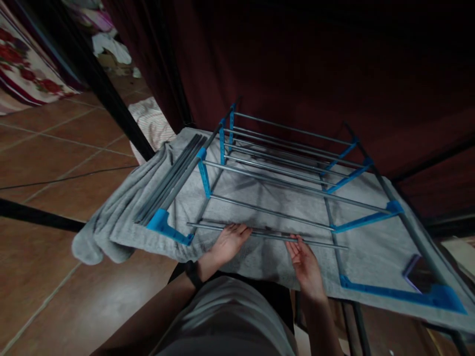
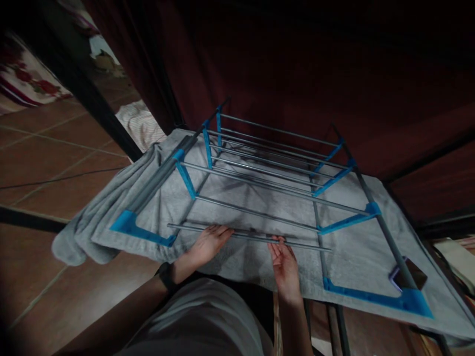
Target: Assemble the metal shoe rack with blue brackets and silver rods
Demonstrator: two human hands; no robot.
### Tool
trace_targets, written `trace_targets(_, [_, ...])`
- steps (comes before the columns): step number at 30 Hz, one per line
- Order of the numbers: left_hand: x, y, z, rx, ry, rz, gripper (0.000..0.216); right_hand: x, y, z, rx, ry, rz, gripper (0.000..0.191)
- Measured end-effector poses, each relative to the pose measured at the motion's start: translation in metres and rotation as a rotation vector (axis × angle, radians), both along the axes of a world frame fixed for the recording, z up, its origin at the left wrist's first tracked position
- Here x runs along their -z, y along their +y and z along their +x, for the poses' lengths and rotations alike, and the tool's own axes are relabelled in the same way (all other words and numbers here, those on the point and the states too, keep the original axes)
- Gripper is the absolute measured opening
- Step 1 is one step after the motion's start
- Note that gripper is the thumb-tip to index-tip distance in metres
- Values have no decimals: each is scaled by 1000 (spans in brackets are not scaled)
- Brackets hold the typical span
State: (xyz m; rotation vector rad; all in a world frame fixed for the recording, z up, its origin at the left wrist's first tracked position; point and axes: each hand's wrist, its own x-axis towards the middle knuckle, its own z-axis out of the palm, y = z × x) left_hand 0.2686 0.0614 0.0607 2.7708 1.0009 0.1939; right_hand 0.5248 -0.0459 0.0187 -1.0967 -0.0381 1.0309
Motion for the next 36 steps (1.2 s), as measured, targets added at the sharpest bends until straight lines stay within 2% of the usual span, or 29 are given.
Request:
trace_targets(7, [-14,8,-8,-54,-47,105,36,-1,-4,20,46,-53,-46,16])
trace_targets(9, [-24,9,-7,-60,-82,189,36,-7,-5,18,-22,-65,-75,14])
trace_targets(13, [-54,11,-7,-37,-156,364,35,-33,-10,4,-278,-199,-140,25])
trace_targets(15, [-69,12,-8,-16,-188,449,35,-50,-14,-8,-253,-422,-140,29])
trace_targets(18, [-89,13,-10,9,-217,561,35,-73,-15,-28,-123,-947,-45,26])
trace_targets(21, [-106,12,-11,44,-255,633,32,-85,-7,-41,-221,-1381,72,36])
trace_targets(24, [-119,6,-11,102,-316,684,31,-89,6,-42,-294,-1564,61,43])
trace_targets(27, [-123,-2,-12,91,-371,754,43,-100,16,-38,-275,-1591,16,47])
trace_targets(31, [-116,-13,-13,0,-526,824,63,-136,23,-31,-188,-1526,81,43])
trace_targets(36, [-111,-15,-8,-17,-619,651,67,-179,28,-25,-23,-1242,204,24])
